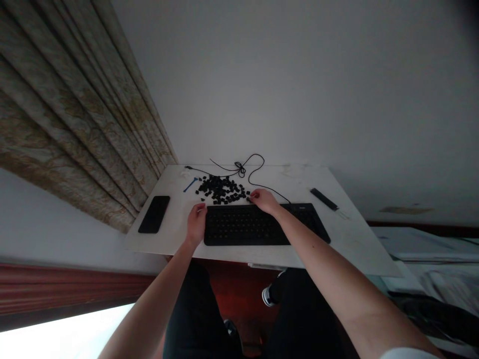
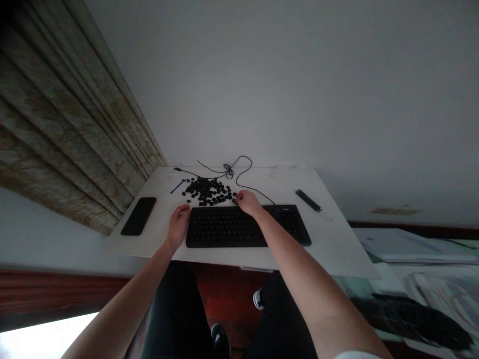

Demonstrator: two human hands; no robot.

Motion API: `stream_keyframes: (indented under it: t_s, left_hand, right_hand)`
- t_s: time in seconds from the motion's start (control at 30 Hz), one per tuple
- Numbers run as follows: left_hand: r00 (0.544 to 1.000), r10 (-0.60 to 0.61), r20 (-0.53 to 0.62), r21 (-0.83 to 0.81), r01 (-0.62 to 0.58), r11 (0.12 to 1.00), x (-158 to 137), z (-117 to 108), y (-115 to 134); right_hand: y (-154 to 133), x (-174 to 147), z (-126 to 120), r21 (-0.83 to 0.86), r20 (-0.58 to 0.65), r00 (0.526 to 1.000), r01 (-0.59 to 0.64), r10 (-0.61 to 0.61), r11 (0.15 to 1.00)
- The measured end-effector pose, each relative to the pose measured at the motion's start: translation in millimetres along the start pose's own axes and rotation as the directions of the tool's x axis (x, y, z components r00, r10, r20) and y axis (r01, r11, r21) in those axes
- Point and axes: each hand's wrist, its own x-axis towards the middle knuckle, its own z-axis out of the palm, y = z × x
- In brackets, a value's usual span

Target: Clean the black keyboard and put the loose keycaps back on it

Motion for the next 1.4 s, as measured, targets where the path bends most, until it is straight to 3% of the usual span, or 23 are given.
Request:
stream_keyframes:
  t_s: [0.1,0.23,0.37,0.47,0.53,0.8,1.0,1.13,1.23,1.3,1.4]
  left_hand:
    - [0.998,0.049,0.031,-0.002,-0.049,0.999,-9,-7,2]
    - [0.961,0.259,0.094,0.108,-0.269,0.957,-27,-12,1]
    - [0.880,0.372,0.295,0.244,-0.446,0.861,-45,-15,3]
    - [0.787,0.407,0.464,0.263,-0.561,0.785,-51,-16,5]
    - [0.746,0.418,0.519,0.262,-0.604,0.753,-51,-16,5]
    - [0.764,0.428,0.483,0.273,-0.596,0.755,-48,-14,0]
    - [0.764,0.443,0.470,0.278,-0.604,0.747,-49,-14,0]
    - [0.834,0.440,0.333,0.302,-0.537,0.788,-45,-13,1]
    - [0.871,0.424,0.249,0.281,-0.484,0.829,-41,-14,1]
    - [0.869,0.425,0.253,0.260,-0.484,0.835,-40,-14,0]
    - [0.866,0.428,0.259,0.249,-0.488,0.836,-39,-14,-1]
  right_hand:
    - [-16,0,4,-0.095,-0.027,0.993,0.112,-0.115,0.989]
    - [-45,4,17,-0.134,0.136,0.934,0.347,-0.330,0.928]
    - [-63,14,27,-0.217,0.234,0.912,0.385,-0.336,0.897]
    - [-68,19,28,-0.274,0.264,0.906,0.400,-0.331,0.875]
    - [-70,19,27,-0.304,0.275,0.898,0.419,-0.342,0.856]
    - [-75,14,27,-0.377,0.293,0.860,0.505,-0.417,0.777]
    - [-72,15,31,-0.358,0.252,0.874,0.484,-0.416,0.799]
    - [-66,16,35,-0.185,0.074,0.930,0.369,-0.361,0.911]
    - [-61,14,39,0.165,-0.071,0.983,0.178,-0.168,0.970]
    - [-58,9,41,0.477,-0.037,0.999,0.041,-0.026,0.878]
    - [-55,-2,41,0.773,0.105,0.993,-0.115,0.054,0.624]
